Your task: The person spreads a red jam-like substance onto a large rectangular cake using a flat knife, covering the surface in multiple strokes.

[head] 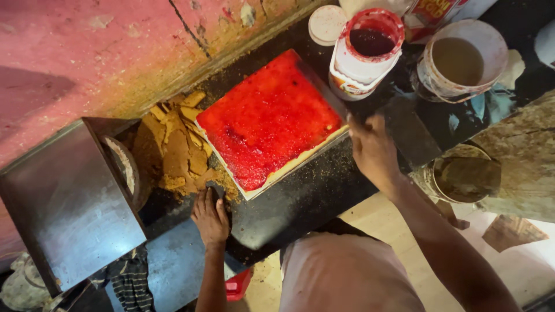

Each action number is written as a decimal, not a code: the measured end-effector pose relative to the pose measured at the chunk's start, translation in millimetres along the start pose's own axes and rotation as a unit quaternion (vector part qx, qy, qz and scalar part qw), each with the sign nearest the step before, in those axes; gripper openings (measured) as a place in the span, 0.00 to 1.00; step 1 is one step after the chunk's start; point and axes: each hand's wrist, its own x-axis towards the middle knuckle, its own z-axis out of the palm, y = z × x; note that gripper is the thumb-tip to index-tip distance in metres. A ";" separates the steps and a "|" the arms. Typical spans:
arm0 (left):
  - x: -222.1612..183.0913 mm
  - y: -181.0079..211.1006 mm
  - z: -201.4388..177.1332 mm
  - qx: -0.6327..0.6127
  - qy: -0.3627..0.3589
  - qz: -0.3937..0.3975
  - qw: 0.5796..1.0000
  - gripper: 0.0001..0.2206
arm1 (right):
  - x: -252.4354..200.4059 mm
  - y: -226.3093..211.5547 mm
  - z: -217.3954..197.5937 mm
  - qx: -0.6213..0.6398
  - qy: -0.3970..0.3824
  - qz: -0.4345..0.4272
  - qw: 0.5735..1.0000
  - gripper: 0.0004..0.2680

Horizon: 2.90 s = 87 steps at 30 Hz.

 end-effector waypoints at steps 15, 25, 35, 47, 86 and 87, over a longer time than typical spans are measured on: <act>2.0 2.3 -1.5 -0.004 -0.002 -0.004 1.000 0.23 | -34.7 -17.0 -5.8 0.075 -0.055 0.058 0.994 0.16; 3.9 3.5 -4.9 -0.002 0.000 -0.006 1.000 0.23 | -31.3 -23.8 0.4 0.068 -0.042 0.050 0.996 0.16; -4.6 0.7 -8.0 -0.013 -0.002 0.002 1.000 0.24 | -18.3 -59.2 26.3 0.102 -0.044 0.046 0.993 0.12; -1.0 -3.7 -6.7 -0.026 -0.018 0.015 0.999 0.24 | -63.1 -109.5 35.8 0.055 -0.097 0.148 0.983 0.08; -5.2 -10.8 1.4 -0.002 -0.011 0.080 0.997 0.24 | -160.2 -81.2 14.7 0.121 0.052 0.261 0.956 0.12; -6.0 -11.6 2.3 0.006 -0.006 0.087 0.996 0.24 | -156.6 -72.8 12.4 0.055 0.074 0.242 0.966 0.13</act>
